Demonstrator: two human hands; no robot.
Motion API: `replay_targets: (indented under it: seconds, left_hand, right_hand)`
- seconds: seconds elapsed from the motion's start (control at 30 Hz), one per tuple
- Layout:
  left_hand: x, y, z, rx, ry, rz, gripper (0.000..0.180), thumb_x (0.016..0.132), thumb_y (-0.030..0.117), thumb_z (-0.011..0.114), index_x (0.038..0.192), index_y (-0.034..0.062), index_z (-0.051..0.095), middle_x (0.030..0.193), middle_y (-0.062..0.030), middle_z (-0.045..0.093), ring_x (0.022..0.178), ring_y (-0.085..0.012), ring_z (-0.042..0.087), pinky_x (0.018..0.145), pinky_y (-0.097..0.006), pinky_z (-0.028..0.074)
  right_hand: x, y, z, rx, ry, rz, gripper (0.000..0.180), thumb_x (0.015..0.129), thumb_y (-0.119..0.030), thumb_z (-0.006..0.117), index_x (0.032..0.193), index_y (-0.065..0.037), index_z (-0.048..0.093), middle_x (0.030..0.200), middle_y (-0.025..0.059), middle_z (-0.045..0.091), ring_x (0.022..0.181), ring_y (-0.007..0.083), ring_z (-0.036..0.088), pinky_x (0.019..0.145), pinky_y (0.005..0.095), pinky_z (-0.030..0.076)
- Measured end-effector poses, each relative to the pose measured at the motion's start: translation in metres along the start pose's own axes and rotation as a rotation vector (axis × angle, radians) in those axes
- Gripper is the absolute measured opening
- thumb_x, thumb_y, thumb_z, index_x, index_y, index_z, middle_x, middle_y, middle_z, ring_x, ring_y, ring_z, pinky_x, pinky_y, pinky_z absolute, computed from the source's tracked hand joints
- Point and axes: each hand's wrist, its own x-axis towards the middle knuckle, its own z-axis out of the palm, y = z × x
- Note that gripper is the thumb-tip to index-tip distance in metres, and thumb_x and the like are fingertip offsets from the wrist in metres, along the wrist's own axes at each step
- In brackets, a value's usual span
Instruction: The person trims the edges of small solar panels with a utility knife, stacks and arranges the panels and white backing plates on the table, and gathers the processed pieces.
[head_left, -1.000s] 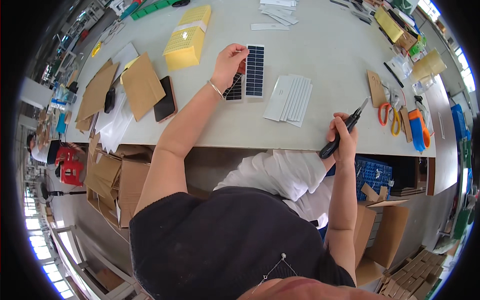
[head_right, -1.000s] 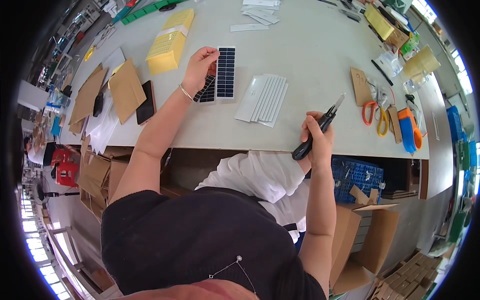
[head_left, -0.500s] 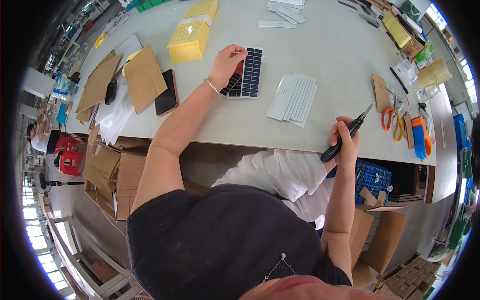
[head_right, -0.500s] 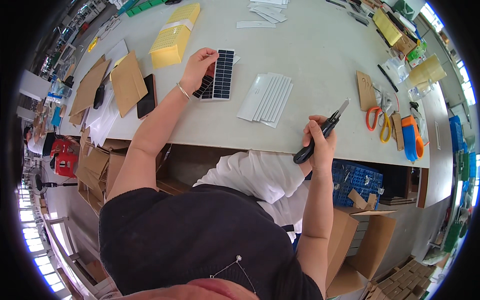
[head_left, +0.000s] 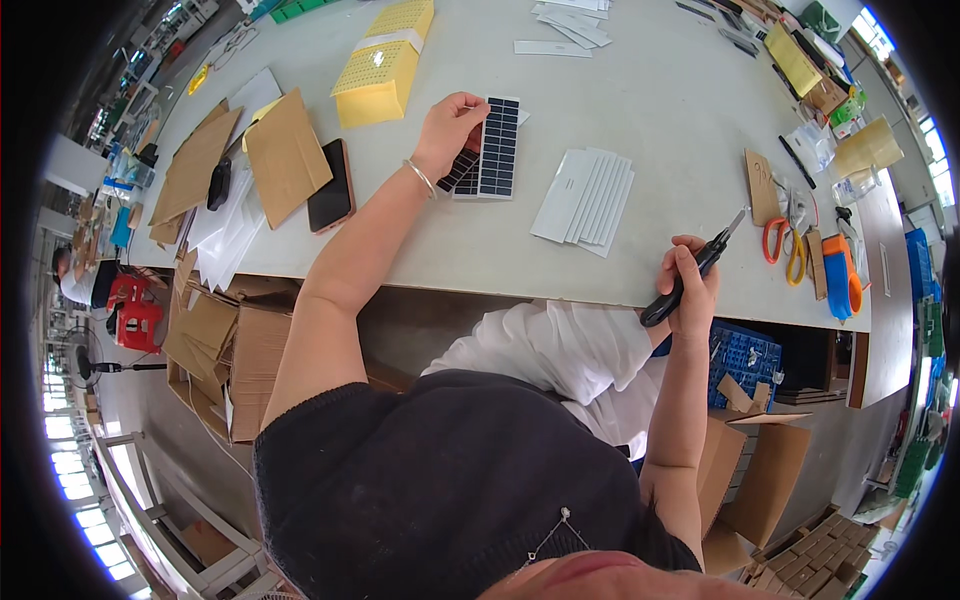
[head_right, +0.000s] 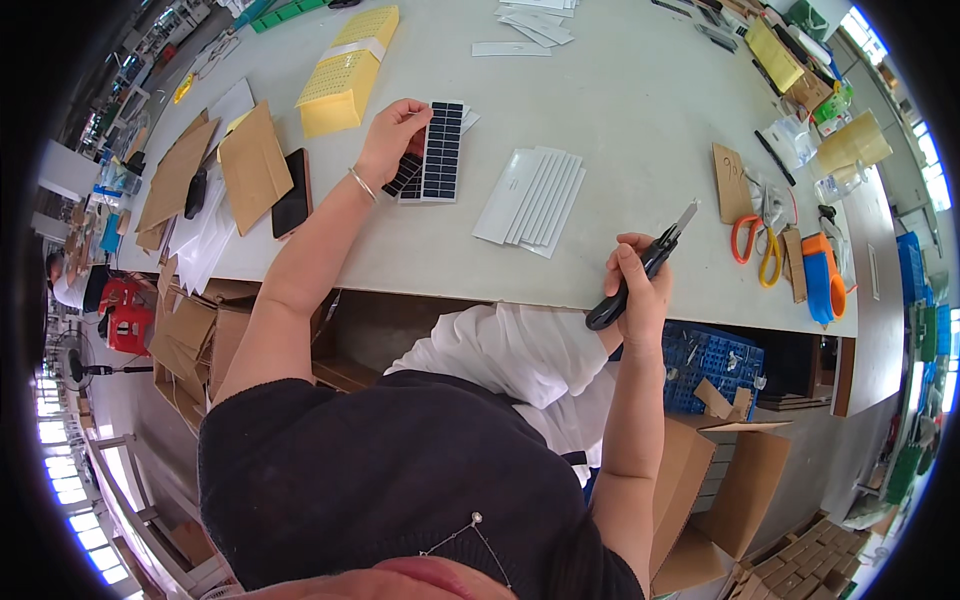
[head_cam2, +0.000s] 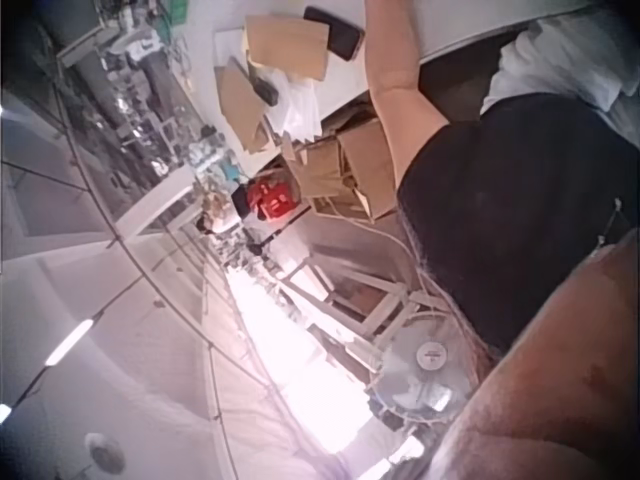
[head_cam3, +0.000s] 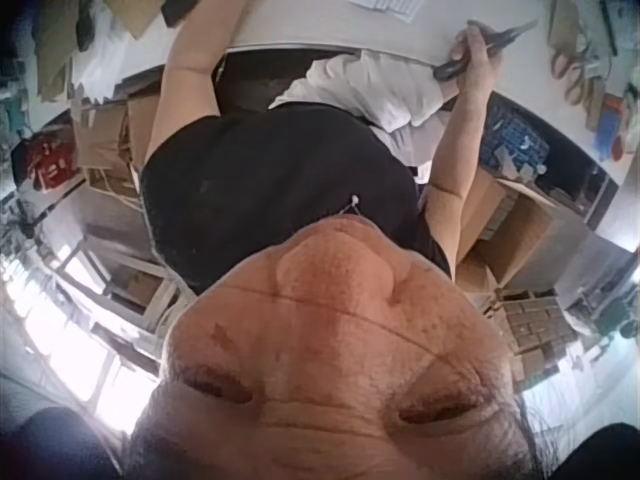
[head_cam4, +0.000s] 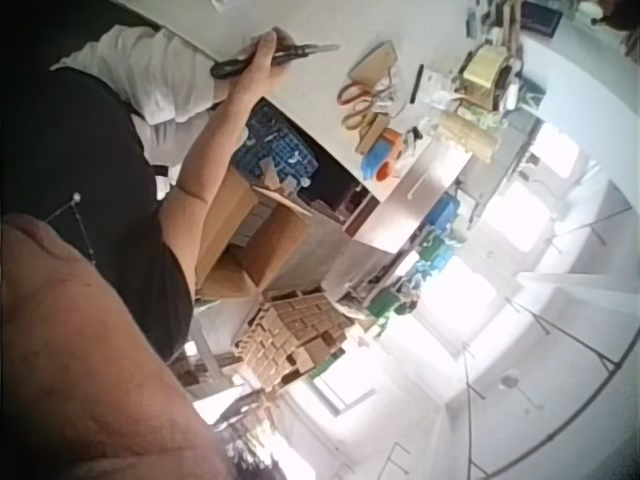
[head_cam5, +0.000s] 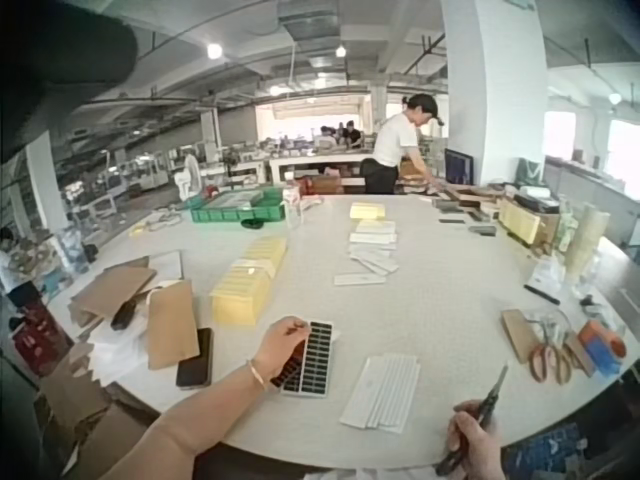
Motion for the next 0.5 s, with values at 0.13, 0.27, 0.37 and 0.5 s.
replay_targets:
  seconds: [0.13,0.27,0.37,0.5]
  left_hand:
    - [-0.001,0.006,-0.006,0.259,0.055,0.032,0.018,0.083,0.017,0.060,0.089,0.0001,0.059,0.067,-0.0020,0.059,0.053,-0.0071,0.053,0.046,-0.021,0.042]
    - [0.001,0.005,-0.018,0.634,0.065,0.159,0.025,0.080,0.023,0.062,0.091,0.0008,0.060,0.070,-0.0061,0.061,0.060,-0.0184,0.059,0.059,-0.029,0.048]
    - [-0.012,0.007,-0.012,1.214,0.180,0.372,0.028,0.077,0.030,0.064,0.090,0.0057,0.062,0.098,-0.0079,0.059,0.090,-0.0256,0.056,0.077,-0.037,0.047]
    - [-0.041,0.008,0.013,1.100,-0.201,0.832,0.050,0.069,0.040,0.070,0.106,0.0083,0.058,0.114,-0.0081,0.053,0.113,-0.0296,0.043,0.096,-0.040,0.035]
  right_hand:
    - [-0.001,0.000,0.000,-0.018,0.005,-0.003,0.026,0.084,-0.016,0.061,0.099,0.004,0.052,0.070,0.0061,0.054,0.048,0.0085,0.046,0.044,0.0197,0.036]
    - [-0.002,-0.002,0.002,-0.027,0.005,-0.009,0.026,0.084,-0.015,0.060,0.099,0.005,0.052,0.070,0.0058,0.054,0.048,0.0083,0.046,0.045,0.0193,0.036]
    - [-0.002,-0.002,0.001,-0.029,0.006,-0.010,0.026,0.084,-0.015,0.060,0.099,0.004,0.052,0.070,0.0055,0.054,0.048,0.0081,0.046,0.045,0.0192,0.036]
    - [-0.001,-0.001,0.001,-0.056,0.018,-0.002,0.026,0.084,-0.015,0.059,0.099,0.004,0.052,0.070,0.0056,0.054,0.048,0.0080,0.046,0.045,0.0195,0.036]
